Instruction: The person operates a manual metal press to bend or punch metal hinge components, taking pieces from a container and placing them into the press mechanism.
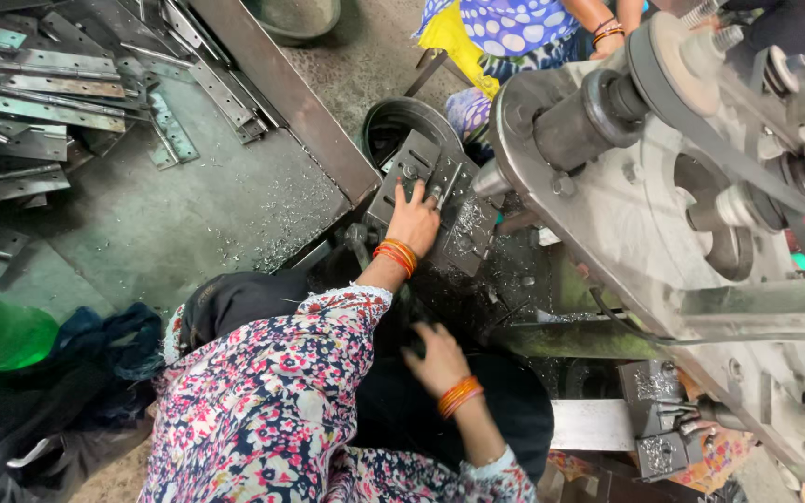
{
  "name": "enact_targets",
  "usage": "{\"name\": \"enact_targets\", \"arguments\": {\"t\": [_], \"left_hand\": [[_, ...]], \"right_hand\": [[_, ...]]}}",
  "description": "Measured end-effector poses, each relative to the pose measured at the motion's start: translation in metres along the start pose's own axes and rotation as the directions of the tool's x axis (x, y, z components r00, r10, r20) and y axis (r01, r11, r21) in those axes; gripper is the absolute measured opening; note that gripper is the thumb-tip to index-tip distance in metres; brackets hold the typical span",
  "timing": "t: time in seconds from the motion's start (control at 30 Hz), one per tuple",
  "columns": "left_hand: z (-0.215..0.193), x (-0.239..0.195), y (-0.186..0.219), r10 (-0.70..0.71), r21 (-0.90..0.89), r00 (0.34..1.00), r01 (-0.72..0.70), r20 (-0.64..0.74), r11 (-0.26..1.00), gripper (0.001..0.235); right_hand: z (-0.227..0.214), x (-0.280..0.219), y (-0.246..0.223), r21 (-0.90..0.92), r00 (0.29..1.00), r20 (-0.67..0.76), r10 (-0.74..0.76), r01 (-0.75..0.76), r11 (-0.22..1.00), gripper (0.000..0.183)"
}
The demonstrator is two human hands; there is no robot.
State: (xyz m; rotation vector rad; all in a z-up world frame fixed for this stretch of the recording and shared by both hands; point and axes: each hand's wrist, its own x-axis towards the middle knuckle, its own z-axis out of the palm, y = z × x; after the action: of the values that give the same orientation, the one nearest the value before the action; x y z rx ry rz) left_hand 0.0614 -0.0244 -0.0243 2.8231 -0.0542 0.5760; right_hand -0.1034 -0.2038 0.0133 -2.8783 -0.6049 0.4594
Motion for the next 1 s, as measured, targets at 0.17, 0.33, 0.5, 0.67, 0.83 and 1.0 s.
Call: {"name": "enact_targets", "arguments": {"t": [0.17,0.33,0.5,0.67,0.83,1.0], "left_hand": [[-0.002,-0.006,-0.006,0.038,0.007,0.999,-0.039,0.025,0.999,0.031],[-0.014,-0.025,-0.004,0.068,0.049,0.996,-0.066,-0.057,0.997,0.033],[-0.032,-0.029,-0.003,0.059,0.052,0.98,-0.07,0.192,0.996,0.035],[-0.022,-0.007,-0.004,0.009,0.103,0.994,-0.021,0.111,0.994,0.04],[-0.019,0.003,-0.005,-0.012,0.11,0.988,-0.005,0.151,0.994,0.041],[-0.012,-0.002,-0.003,-0.003,0.107,0.994,-0.009,0.113,0.994,0.043]], "right_hand": [[0.094,-0.027,0.011,0.038,0.988,-0.11,0.106,-0.102,0.994,0.053],[0.097,-0.025,0.02,0.043,0.99,-0.087,0.112,-0.109,0.993,0.053],[0.039,-0.007,0.018,-0.027,0.997,-0.064,-0.042,0.041,0.999,0.059],[-0.014,0.001,-0.001,-0.012,0.998,0.046,0.033,-0.032,0.999,0.047],[0.043,-0.016,-0.004,0.003,0.996,-0.01,0.087,-0.087,0.996,0.056],[0.062,-0.021,0.006,0.064,0.994,-0.064,0.093,-0.089,0.994,0.051]]}}
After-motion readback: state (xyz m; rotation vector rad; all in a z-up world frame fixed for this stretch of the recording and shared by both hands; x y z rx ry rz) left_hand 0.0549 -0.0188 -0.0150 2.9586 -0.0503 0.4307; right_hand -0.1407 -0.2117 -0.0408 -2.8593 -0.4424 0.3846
